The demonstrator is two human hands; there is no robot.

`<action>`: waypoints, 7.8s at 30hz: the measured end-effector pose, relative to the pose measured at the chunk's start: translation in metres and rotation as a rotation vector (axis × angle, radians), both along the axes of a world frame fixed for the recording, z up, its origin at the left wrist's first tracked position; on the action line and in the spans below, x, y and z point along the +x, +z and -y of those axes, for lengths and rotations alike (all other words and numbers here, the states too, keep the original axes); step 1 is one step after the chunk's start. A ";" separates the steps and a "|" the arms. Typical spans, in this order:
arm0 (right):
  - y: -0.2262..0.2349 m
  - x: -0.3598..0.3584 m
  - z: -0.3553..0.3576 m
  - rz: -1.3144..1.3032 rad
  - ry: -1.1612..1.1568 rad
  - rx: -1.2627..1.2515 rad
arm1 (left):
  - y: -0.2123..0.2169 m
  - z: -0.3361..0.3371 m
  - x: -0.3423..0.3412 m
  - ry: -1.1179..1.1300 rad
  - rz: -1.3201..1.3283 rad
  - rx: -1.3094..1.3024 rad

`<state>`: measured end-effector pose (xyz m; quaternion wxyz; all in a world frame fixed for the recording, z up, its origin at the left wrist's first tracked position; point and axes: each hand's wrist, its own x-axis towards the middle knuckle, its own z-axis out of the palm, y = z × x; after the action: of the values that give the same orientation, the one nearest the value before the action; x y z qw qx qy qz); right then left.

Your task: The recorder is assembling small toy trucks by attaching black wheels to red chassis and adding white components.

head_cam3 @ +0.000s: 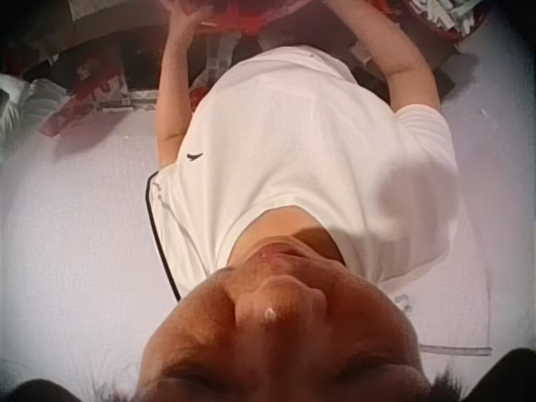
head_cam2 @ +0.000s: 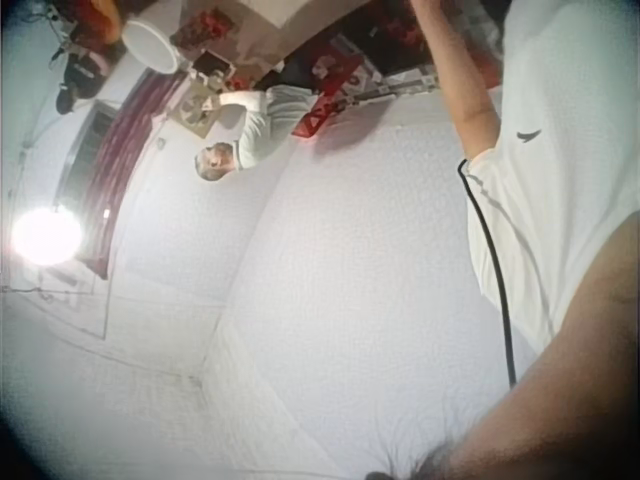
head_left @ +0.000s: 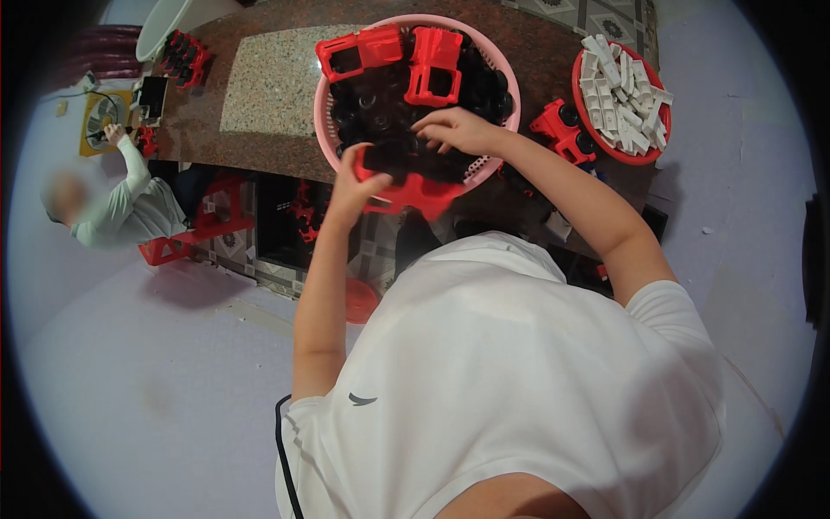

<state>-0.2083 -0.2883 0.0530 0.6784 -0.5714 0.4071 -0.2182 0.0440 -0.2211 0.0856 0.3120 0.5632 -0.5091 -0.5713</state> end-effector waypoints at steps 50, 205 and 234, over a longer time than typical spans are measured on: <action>0.015 0.059 -0.033 -0.060 0.245 -0.012 | -0.019 -0.029 0.016 0.069 -0.182 0.126; 0.053 -0.120 -0.089 -0.762 -0.475 -0.879 | -0.031 0.146 0.065 0.297 -0.416 0.321; -0.033 -0.002 -0.005 -0.699 -0.095 -0.692 | -0.003 0.003 0.037 0.132 -0.195 0.025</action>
<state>-0.2107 -0.2830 0.0198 0.2613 -0.7829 0.5395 -0.1666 0.0810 -0.2237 0.0826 0.3897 0.5411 -0.4311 -0.6079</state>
